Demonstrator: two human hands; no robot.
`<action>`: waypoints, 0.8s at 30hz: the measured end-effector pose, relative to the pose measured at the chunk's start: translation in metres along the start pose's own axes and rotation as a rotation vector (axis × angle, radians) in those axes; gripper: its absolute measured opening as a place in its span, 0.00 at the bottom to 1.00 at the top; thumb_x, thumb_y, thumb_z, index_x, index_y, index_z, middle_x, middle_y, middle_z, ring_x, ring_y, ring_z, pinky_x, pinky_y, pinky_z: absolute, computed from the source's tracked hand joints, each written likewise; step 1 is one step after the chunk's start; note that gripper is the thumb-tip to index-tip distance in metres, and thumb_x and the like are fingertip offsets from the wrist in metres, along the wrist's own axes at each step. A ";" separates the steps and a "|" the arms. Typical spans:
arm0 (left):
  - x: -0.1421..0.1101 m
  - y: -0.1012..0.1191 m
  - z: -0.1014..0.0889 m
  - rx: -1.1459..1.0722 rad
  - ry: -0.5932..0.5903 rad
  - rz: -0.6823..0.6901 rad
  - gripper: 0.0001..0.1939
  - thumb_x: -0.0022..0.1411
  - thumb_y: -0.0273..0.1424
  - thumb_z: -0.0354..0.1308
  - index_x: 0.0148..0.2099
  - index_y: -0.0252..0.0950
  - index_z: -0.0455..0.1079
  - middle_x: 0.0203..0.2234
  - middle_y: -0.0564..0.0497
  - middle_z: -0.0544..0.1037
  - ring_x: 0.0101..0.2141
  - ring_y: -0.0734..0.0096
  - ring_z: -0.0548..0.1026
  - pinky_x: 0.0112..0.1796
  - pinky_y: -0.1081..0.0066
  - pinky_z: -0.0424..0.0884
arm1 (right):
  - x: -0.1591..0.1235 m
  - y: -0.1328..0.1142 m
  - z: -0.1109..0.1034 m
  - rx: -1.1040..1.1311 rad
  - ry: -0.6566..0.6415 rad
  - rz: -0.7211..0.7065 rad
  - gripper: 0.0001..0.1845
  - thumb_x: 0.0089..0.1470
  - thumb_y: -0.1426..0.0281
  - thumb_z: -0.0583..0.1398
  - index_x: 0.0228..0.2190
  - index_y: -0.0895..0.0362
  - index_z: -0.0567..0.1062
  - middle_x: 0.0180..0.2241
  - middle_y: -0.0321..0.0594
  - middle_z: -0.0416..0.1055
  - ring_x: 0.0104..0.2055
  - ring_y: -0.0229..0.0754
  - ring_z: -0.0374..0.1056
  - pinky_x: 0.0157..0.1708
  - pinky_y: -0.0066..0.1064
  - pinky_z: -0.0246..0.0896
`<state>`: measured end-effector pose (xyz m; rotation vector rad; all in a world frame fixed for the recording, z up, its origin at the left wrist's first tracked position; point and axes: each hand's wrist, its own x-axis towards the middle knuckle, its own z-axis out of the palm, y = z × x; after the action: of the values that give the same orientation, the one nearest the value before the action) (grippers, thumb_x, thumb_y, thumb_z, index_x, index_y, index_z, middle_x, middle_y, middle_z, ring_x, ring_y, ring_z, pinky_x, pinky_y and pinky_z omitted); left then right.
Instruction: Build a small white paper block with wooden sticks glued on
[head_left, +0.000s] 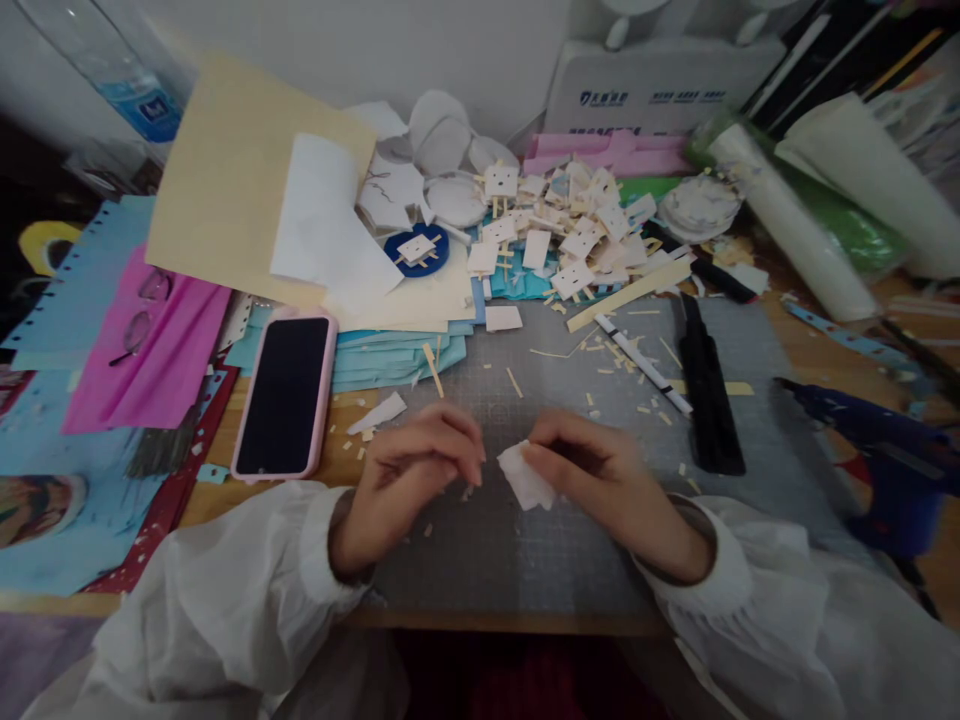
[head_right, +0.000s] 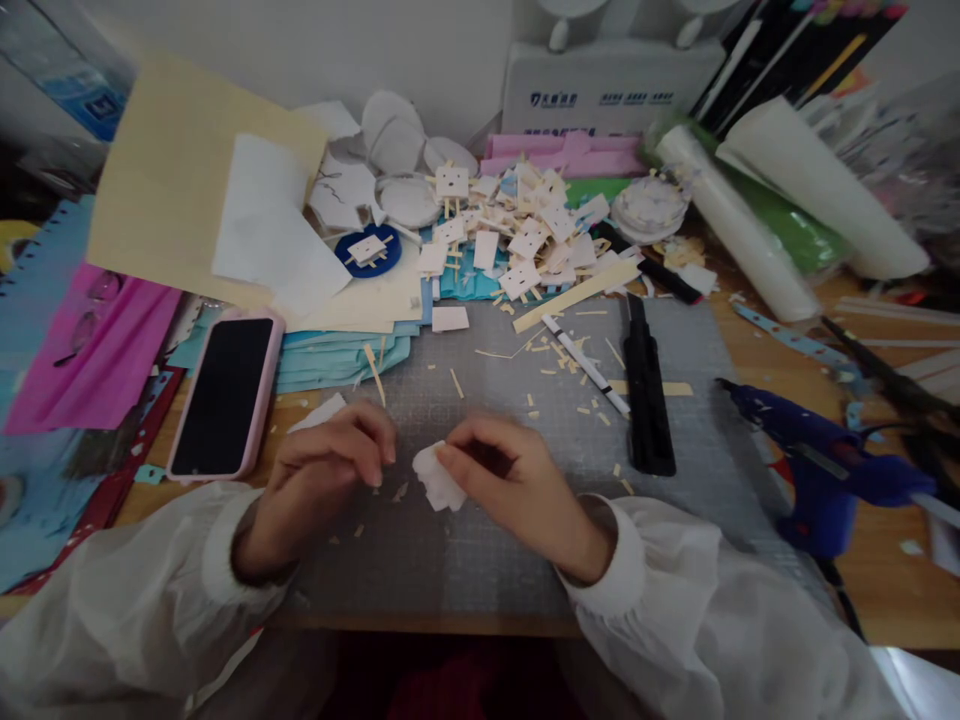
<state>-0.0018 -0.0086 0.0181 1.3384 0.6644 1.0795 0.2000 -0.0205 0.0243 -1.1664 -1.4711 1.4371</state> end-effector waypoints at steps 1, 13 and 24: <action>0.000 -0.001 -0.001 -0.021 -0.002 -0.006 0.12 0.64 0.30 0.55 0.29 0.35 0.75 0.29 0.48 0.72 0.32 0.68 0.70 0.35 0.68 0.65 | 0.000 -0.001 0.000 0.023 -0.007 0.012 0.12 0.57 0.65 0.60 0.24 0.57 0.70 0.21 0.31 0.62 0.23 0.31 0.58 0.21 0.23 0.54; 0.005 0.009 0.011 0.265 -0.103 -0.040 0.06 0.63 0.28 0.57 0.32 0.34 0.71 0.27 0.48 0.72 0.30 0.71 0.70 0.32 0.71 0.66 | -0.004 -0.003 0.000 0.100 -0.143 -0.053 0.14 0.60 0.63 0.56 0.25 0.57 0.68 0.22 0.32 0.62 0.24 0.31 0.57 0.23 0.24 0.55; 0.005 0.004 0.009 0.228 -0.030 -0.021 0.05 0.61 0.31 0.60 0.35 0.35 0.72 0.28 0.49 0.72 0.31 0.71 0.70 0.32 0.72 0.67 | -0.004 0.002 -0.001 -0.200 -0.156 -0.212 0.16 0.60 0.66 0.56 0.22 0.57 0.66 0.19 0.30 0.58 0.21 0.31 0.53 0.20 0.24 0.49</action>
<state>0.0068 -0.0084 0.0241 1.5361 0.7963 0.9867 0.2020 -0.0238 0.0227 -0.9970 -1.8240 1.2811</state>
